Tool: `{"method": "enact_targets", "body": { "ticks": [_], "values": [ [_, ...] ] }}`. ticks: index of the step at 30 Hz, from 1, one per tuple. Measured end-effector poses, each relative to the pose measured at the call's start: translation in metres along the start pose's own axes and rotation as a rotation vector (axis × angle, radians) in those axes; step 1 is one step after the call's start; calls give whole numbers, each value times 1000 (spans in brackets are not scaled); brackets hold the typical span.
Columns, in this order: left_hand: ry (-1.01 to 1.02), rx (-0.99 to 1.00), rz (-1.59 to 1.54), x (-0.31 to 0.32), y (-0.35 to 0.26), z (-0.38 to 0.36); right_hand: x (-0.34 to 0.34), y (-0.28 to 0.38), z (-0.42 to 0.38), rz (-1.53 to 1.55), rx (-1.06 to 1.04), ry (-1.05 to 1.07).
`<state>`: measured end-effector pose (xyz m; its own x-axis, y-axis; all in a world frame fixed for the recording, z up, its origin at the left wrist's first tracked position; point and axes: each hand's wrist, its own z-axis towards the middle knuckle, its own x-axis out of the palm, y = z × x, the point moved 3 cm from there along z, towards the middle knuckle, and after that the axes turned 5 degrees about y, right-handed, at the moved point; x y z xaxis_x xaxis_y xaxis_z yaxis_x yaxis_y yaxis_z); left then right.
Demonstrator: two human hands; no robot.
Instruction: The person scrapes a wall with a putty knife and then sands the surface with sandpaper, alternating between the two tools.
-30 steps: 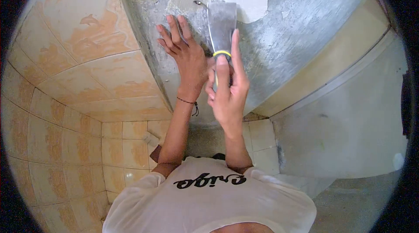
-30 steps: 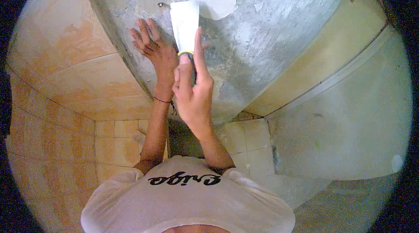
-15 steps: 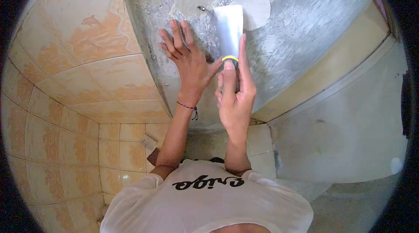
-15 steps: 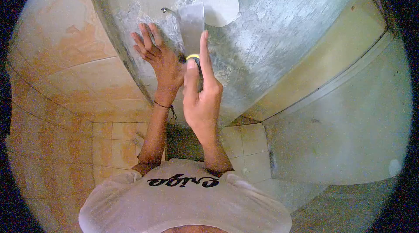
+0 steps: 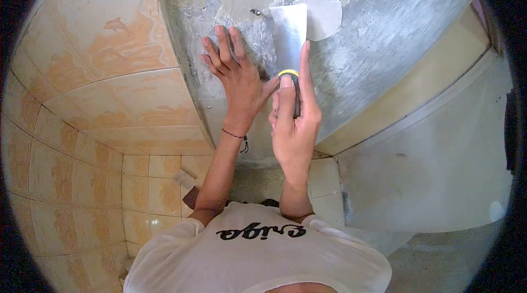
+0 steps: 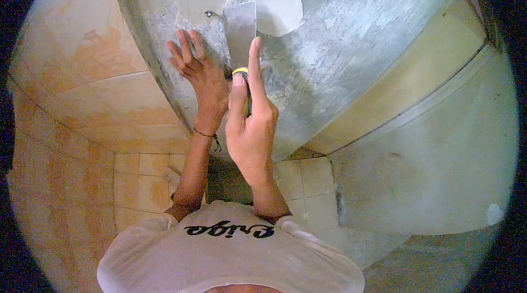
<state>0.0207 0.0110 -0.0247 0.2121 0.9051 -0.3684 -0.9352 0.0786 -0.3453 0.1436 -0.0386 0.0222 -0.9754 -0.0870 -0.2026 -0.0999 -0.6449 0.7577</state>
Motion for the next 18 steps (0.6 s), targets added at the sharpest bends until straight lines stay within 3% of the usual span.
{"method": "enact_targets", "body": {
  "ticks": [2,5,12,14,16,18],
  "values": [
    [-2,18,11,0,1,2,0,0,-4,77,15,-24],
    [-6,16,-1,-1,0,3,-5,8,-5,199,211,48],
    [-15,31,-24,-3,-3,2,-11,-6,0,403,204,117],
    [-14,20,-18,-3,-2,3,-9,-10,-3,619,385,140],
    [-16,14,11,0,0,2,-7,-26,-6,774,426,209],
    [-18,10,38,5,4,0,1,-32,-8,1318,490,293]
  ]
}}
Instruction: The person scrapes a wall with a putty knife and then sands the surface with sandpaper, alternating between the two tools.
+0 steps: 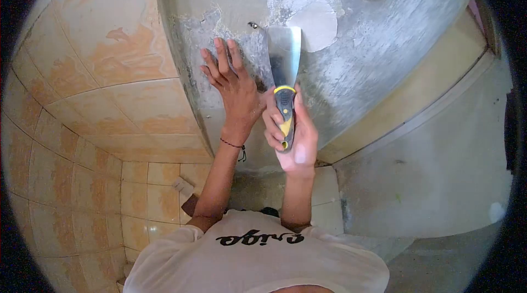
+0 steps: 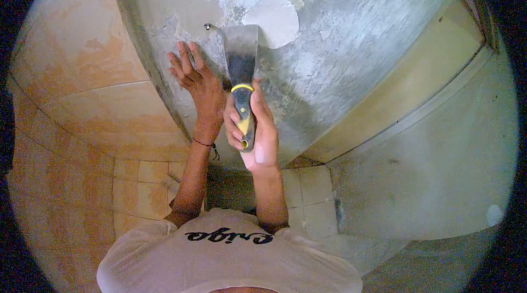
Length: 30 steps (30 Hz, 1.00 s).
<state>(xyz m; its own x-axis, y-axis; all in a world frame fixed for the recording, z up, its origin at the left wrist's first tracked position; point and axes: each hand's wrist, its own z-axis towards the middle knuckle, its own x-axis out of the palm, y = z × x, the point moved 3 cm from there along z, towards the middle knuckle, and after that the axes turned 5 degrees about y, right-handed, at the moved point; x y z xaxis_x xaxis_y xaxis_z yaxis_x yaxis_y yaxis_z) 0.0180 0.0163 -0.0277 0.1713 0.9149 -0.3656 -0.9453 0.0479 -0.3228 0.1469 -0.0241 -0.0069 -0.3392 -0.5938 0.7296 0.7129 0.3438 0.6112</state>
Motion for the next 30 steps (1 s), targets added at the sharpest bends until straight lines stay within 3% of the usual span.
{"method": "enact_targets", "body": {
  "ticks": [4,6,8,12,19,30],
  "values": [
    [-13,-15,3,1,0,-1,11,0,-2,446,53,104],
    [9,-44,-46,1,-1,-1,4,-3,-1,414,66,133],
    [12,-58,18,3,0,-1,0,-5,0,151,74,151],
    [-36,-3,21,0,-1,1,11,1,2,87,-22,91],
    [10,-17,8,-1,1,1,-4,-2,1,289,10,104],
    [-25,13,14,1,2,0,0,1,0,264,78,35]
  ]
}}
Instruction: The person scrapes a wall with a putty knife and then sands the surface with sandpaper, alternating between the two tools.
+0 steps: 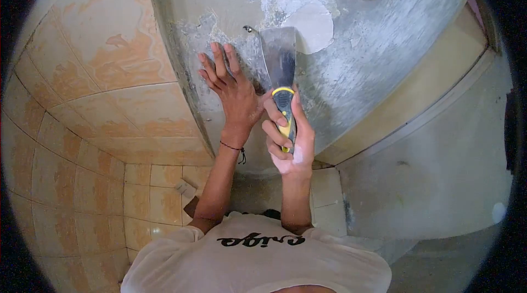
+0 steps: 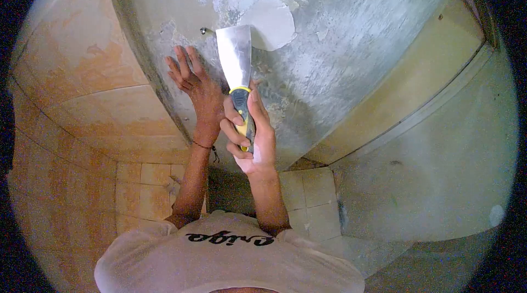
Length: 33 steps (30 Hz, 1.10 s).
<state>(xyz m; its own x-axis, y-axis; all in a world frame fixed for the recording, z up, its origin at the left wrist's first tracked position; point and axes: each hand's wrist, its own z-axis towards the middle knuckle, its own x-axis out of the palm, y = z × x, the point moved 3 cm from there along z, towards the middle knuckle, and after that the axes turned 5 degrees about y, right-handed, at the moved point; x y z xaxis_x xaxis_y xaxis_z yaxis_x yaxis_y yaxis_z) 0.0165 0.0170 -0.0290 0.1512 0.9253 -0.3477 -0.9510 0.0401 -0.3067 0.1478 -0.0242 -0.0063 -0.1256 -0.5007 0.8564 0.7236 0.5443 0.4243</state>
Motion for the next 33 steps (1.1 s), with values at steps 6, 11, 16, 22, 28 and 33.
{"method": "enact_targets", "body": {
  "ticks": [6,11,16,22,28,33],
  "values": [
    [4,-18,24,2,0,1,1,3,4,-62,1,3],
    [10,0,0,-4,-4,1,-3,-3,-1,-16,7,-25],
    [-8,-14,4,1,-3,2,3,-9,1,76,-51,57],
    [-11,-34,43,6,1,-2,9,-29,3,241,-85,80],
    [-3,-39,21,3,-1,0,14,-30,6,313,-74,131],
    [-8,-46,-4,-2,-7,0,10,-31,3,322,-74,109]
  ]
}}
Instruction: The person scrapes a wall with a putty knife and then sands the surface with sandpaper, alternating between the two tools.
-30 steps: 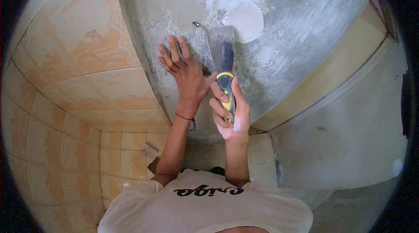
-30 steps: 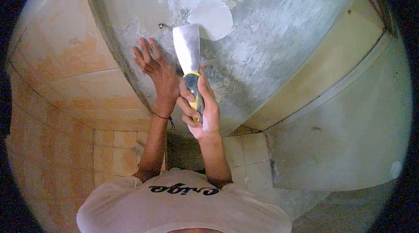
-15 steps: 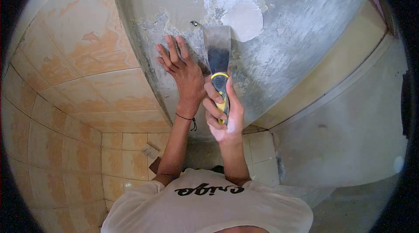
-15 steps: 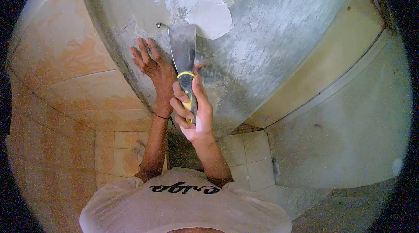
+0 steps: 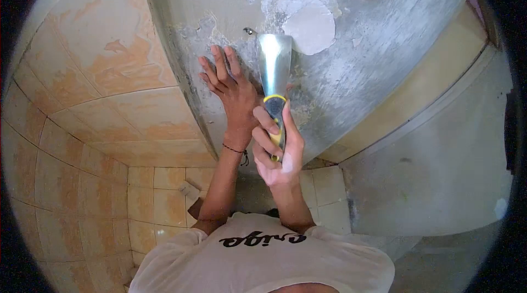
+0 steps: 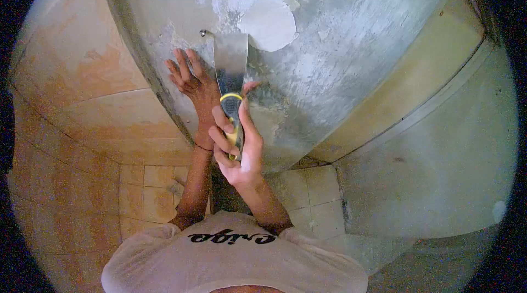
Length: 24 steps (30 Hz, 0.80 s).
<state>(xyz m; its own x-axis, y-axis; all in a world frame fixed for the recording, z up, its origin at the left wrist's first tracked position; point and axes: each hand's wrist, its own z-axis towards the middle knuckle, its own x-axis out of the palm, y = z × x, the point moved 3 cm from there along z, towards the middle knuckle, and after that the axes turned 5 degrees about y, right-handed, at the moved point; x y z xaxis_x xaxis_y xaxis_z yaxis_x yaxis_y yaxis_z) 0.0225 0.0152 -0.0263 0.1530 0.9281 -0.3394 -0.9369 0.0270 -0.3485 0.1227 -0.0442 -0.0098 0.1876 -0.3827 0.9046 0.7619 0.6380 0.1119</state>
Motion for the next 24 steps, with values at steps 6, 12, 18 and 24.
{"method": "enact_targets", "body": {
  "ticks": [6,12,18,24],
  "values": [
    [7,15,-27,3,4,0,6,-3,-2,-8,-17,-59],
    [-41,15,5,5,3,0,9,-3,-3,-7,-3,-52],
    [-4,-20,9,1,0,0,7,-2,-2,3,-8,-35],
    [18,-16,34,5,5,-1,11,-2,-2,38,3,-4]
  ]
}}
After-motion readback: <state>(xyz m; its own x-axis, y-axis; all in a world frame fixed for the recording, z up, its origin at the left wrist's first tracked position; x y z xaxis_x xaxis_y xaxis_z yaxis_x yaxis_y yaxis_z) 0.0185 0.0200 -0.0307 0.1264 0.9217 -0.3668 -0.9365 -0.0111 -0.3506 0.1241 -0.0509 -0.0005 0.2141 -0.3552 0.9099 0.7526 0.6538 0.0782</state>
